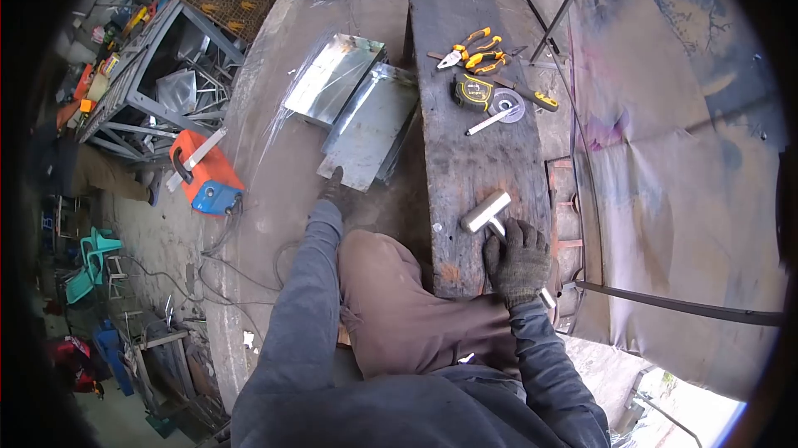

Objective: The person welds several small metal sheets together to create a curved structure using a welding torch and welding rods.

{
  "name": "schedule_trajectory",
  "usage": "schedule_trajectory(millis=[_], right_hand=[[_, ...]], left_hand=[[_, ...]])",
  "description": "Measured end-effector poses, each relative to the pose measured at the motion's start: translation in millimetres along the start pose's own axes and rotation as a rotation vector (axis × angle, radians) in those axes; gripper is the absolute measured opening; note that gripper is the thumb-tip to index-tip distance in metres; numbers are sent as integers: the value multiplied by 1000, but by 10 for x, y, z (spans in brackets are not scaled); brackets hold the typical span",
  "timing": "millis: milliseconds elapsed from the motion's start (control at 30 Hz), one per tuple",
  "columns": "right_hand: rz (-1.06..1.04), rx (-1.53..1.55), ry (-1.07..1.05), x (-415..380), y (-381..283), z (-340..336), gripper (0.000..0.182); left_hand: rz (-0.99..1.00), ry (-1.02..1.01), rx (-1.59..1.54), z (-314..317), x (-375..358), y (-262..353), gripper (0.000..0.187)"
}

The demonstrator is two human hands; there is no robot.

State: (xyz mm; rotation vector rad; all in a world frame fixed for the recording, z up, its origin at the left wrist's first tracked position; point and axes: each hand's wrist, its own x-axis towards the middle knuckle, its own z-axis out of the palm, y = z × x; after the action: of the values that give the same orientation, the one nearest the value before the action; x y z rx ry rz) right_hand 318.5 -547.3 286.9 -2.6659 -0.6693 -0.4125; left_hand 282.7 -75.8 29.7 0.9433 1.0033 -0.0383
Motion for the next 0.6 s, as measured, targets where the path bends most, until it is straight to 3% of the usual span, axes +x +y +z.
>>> schedule_trajectory(millis=[133,200,267,300,367,467,533,600], right_hand=[[10,13,3,2,32,39,41],[22,26,-5,4,39,51,41],[19,29,5,-8,19,36,41],[22,29,-3,-11,12,24,40],[12,25,-6,-23,18,5,41],[14,39,21,-18,38,9,40],[31,39,-10,-54,66,28,39],[37,49,-24,-71,93,11,38]], left_hand=[[-66,-6,-1,282,-53,267,68],[192,154,379,310,52,485,60],[384,198,-203,829,-465,839,52],[387,202,-199,935,-689,1005,52],[708,122,-273,1068,-1089,1299,48],[751,275,-271,997,-1723,1478,49],[847,37,-415,675,-1927,1503,53],[837,10,-377,511,-2437,1545,54]])
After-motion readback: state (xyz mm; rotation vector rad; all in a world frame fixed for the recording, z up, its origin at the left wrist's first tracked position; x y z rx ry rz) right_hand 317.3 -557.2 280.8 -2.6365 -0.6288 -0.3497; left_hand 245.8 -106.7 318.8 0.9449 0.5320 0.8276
